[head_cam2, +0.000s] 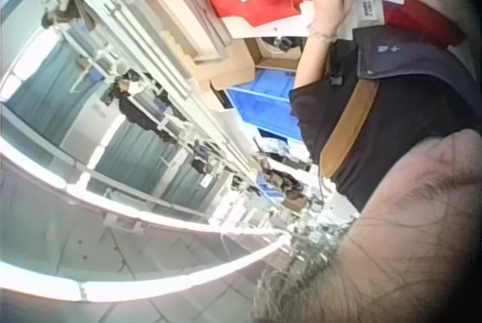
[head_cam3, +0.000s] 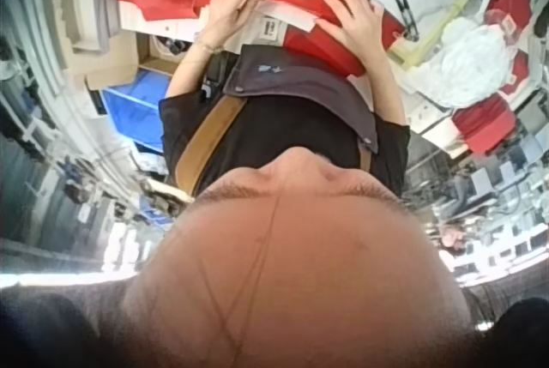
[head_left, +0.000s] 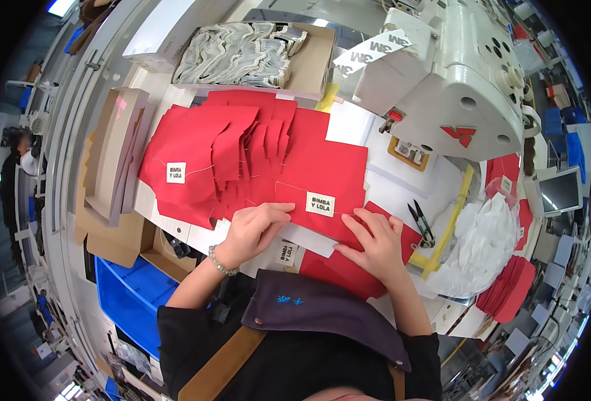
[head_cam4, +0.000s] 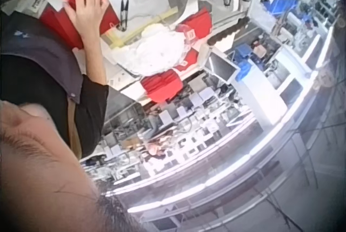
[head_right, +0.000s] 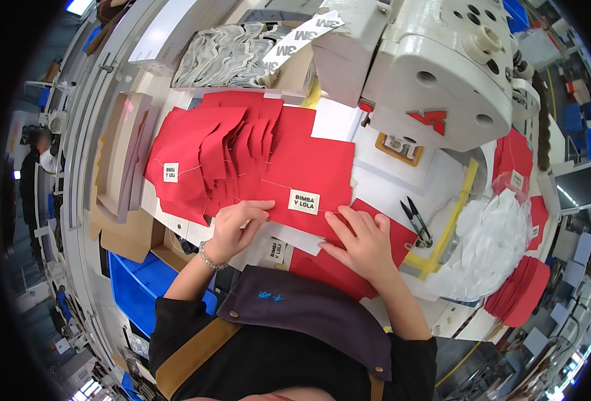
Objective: The person sews white rectangular labels onto red fabric pieces using an industrial sewing machine. They repeatedly pick up a red piece, align a label, feed it through the machine, and trim the excess thread with scissors before stacking the finished items.
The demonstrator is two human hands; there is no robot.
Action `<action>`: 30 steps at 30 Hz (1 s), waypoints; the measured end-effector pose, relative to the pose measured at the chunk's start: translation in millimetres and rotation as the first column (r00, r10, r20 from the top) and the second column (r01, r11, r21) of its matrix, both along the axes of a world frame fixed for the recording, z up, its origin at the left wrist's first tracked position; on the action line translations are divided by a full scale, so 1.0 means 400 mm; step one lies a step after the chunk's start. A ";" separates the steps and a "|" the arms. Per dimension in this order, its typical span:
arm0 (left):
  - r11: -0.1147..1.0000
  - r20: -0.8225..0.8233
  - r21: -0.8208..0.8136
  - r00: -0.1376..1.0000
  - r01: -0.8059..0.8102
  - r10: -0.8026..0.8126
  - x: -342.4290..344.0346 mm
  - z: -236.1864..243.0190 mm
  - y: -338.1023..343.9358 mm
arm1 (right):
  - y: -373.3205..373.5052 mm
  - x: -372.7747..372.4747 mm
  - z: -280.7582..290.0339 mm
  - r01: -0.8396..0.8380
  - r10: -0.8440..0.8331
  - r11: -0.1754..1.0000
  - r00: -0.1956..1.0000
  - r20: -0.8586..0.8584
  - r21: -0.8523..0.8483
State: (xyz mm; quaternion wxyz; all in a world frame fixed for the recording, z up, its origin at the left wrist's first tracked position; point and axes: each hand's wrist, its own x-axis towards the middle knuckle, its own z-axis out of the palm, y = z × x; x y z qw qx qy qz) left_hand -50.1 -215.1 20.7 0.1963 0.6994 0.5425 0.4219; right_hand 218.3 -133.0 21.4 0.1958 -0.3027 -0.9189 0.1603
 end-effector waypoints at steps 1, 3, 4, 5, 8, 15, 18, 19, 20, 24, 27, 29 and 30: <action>0.999 0.079 -0.050 0.997 -0.020 0.024 0.008 0.003 0.005 | 0.000 -0.005 -0.002 0.021 -0.022 0.999 0.999 -0.025 -0.028; 0.991 0.235 -0.123 0.969 -0.051 0.078 0.020 0.000 0.016 | 0.008 -0.018 -0.006 0.063 -0.068 0.995 0.995 -0.072 -0.078; 0.987 0.310 -0.147 0.945 -0.063 0.107 0.024 -0.012 0.020 | 0.015 -0.024 -0.007 0.077 -0.089 0.990 0.991 -0.102 -0.115; 0.982 0.381 -0.176 0.914 -0.073 0.136 0.030 -0.009 0.030 | 0.023 -0.032 -0.009 0.089 -0.110 0.984 0.985 -0.131 -0.155; 0.979 0.271 -0.188 0.953 -0.083 0.133 0.040 0.028 0.063 | 0.054 -0.061 -0.004 0.105 -0.172 0.954 0.960 -0.223 -0.281; 0.986 -0.531 0.160 0.839 -0.039 0.120 0.078 0.107 0.173 | 0.099 -0.103 0.056 0.089 -0.221 0.926 0.915 -0.336 -0.367; 0.965 -0.518 0.228 0.855 0.130 0.007 0.073 0.099 0.201 | 0.102 -0.099 0.078 0.127 -0.277 0.937 0.837 -0.472 -0.325; 0.937 -0.497 0.331 0.864 0.110 0.074 0.077 0.112 0.186 | 0.081 -0.086 0.087 0.150 -0.343 0.918 0.763 -0.547 -0.367; 0.897 -0.466 0.432 0.874 0.092 0.135 0.082 0.131 0.175 | 0.058 -0.071 0.090 0.172 -0.408 0.897 0.677 -0.612 -0.407; 0.722 -0.534 0.647 0.822 0.245 0.199 0.099 0.179 0.132 | -0.037 -0.007 0.096 -0.419 -0.597 0.556 0.400 -0.696 -0.718; 0.698 -0.485 0.673 0.858 0.242 0.171 0.126 0.187 0.116 | -0.073 -0.027 0.147 -0.580 -0.785 0.223 0.370 -0.498 -0.783; 0.718 -0.476 0.657 0.865 0.231 0.158 0.136 0.190 0.106 | -0.080 -0.033 0.161 -0.465 -0.797 0.235 0.410 -0.443 -0.853; 0.717 -0.474 0.657 0.867 0.233 0.153 0.141 0.189 0.104 | -0.083 -0.034 0.168 -0.406 -0.803 0.236 0.430 -0.412 -0.883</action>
